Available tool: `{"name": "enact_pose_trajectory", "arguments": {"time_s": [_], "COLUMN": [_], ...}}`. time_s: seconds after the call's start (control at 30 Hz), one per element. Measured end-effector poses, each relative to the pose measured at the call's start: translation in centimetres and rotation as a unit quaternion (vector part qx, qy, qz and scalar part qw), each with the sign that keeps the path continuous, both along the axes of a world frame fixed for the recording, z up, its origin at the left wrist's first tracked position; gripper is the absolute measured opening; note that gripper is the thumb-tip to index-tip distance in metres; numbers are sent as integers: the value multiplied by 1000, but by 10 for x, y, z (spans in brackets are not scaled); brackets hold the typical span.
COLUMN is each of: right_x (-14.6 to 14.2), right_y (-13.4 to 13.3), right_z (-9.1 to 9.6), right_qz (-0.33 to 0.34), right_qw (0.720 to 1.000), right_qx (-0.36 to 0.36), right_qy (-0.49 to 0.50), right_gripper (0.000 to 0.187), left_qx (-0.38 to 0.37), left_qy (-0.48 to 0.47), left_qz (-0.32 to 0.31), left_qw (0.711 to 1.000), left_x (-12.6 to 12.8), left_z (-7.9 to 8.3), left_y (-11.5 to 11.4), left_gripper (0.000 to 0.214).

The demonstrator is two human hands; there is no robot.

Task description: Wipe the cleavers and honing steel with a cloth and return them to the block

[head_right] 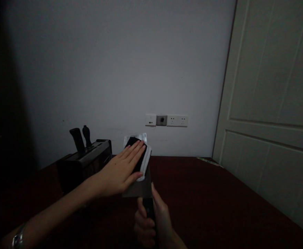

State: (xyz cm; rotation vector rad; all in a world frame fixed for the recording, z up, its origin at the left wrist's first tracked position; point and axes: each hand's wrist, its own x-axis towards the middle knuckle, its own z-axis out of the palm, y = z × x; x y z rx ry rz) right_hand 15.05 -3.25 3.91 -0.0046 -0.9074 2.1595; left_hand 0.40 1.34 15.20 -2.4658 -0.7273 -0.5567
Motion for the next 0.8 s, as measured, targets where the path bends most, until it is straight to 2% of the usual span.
{"name": "enact_pose_trajectory", "arguments": {"time_s": [0.1, 0.2, 0.3, 0.43, 0.53, 0.67, 0.8], "right_x": [-2, -4, -5, -7, -7, -11, -17], "right_y": [0, -1, -1, -1, 0, 0, -1], "right_z": [2, 5, 6, 7, 7, 4, 0], "right_qz": [10, 16, 13, 8, -5, -16, -47], "right_qw": [1000, 1000, 1000, 1000, 1000, 1000, 998], "right_qx": [-4, 3, 15, 11, 13, 18, 22], "right_qy": [3, 6, 12, 4, 12, 3, -24], "right_gripper": [47, 47, 49, 50, 50, 51, 55], "left_qx": [-37, -60, -59, 7, 34, 11, 3], "left_qy": [24, 35, 5, -103, -136, -132, -180], "left_qz": [-26, -43, -37, 8, 39, 25, 1], "left_qw": [999, 997, 998, 995, 989, 991, 984], "left_x": [-18, -28, -26, -12, -3, -1, -1], "left_z": [17, 24, 16, -4, -14, -16, -10], "left_y": [6, 1, -6, -9, -12, -17, -12], "left_gripper": [65, 65, 62, 53, 48, 50, 44]}}
